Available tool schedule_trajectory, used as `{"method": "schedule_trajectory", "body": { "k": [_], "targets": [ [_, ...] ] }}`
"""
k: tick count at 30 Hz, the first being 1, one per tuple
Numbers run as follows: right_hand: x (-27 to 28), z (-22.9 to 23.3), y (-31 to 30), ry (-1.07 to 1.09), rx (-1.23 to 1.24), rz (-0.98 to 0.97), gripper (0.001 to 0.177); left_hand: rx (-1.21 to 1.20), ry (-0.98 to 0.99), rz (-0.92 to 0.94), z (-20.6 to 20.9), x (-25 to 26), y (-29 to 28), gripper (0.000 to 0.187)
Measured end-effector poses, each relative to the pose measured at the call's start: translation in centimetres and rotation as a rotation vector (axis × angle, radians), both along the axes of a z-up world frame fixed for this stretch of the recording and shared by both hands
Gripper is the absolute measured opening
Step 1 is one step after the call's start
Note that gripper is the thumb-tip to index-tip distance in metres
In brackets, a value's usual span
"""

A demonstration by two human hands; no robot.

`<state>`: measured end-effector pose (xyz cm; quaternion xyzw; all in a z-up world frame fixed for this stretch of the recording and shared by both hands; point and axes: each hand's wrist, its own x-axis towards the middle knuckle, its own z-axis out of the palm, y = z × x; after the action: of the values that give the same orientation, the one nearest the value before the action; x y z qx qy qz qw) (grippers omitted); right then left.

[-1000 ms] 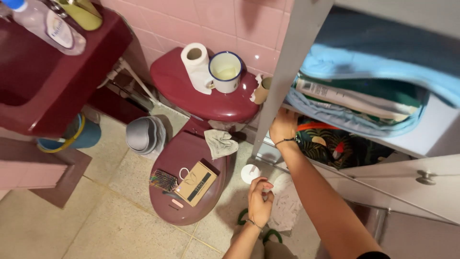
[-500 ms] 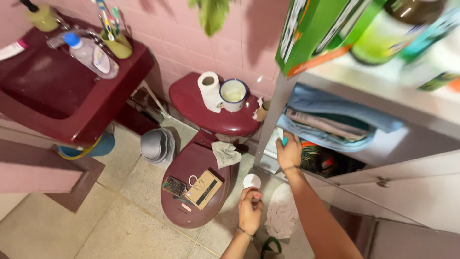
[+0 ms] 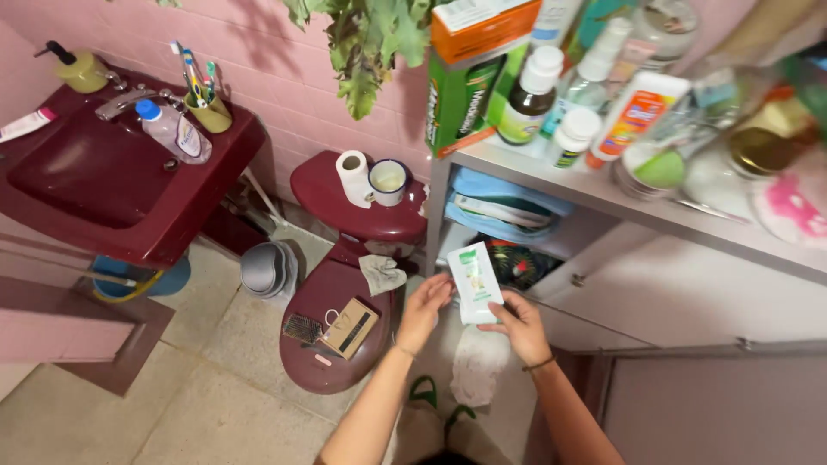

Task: Organize and arrange various medicine bottles, cosmetic pouches, and hygiene products within a bathroom storage cabinet.

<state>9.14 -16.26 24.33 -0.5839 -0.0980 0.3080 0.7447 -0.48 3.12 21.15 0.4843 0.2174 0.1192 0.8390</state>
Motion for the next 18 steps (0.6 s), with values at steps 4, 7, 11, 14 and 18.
{"method": "schedule_trajectory", "body": {
  "k": [4,7,11,14,18],
  "targets": [
    [-2.6,3.8,-2.1,0.048,0.002,0.062,0.023,0.035,-0.149,-0.158,8.1,0.4,-2.2,0.032],
    [-4.0,5.6,-2.8,0.088,-0.013,0.024,0.025,0.02,-0.163,-0.235,9.6,0.5,-3.5,0.031],
    [-5.1,5.6,-4.1,0.057,-0.029,-0.037,0.022,0.02,-0.181,-0.238,8.9,0.5,-3.8,0.024],
    [-5.3,5.6,-5.0,-0.005,-0.022,-0.038,0.025,0.083,-0.159,-0.256,10.3,0.4,-3.5,0.023],
    [-5.0,7.5,-5.9,-0.113,0.074,-0.083,0.036,0.142,-0.176,-0.285,10.6,1.0,-2.4,0.021]
  ]
}}
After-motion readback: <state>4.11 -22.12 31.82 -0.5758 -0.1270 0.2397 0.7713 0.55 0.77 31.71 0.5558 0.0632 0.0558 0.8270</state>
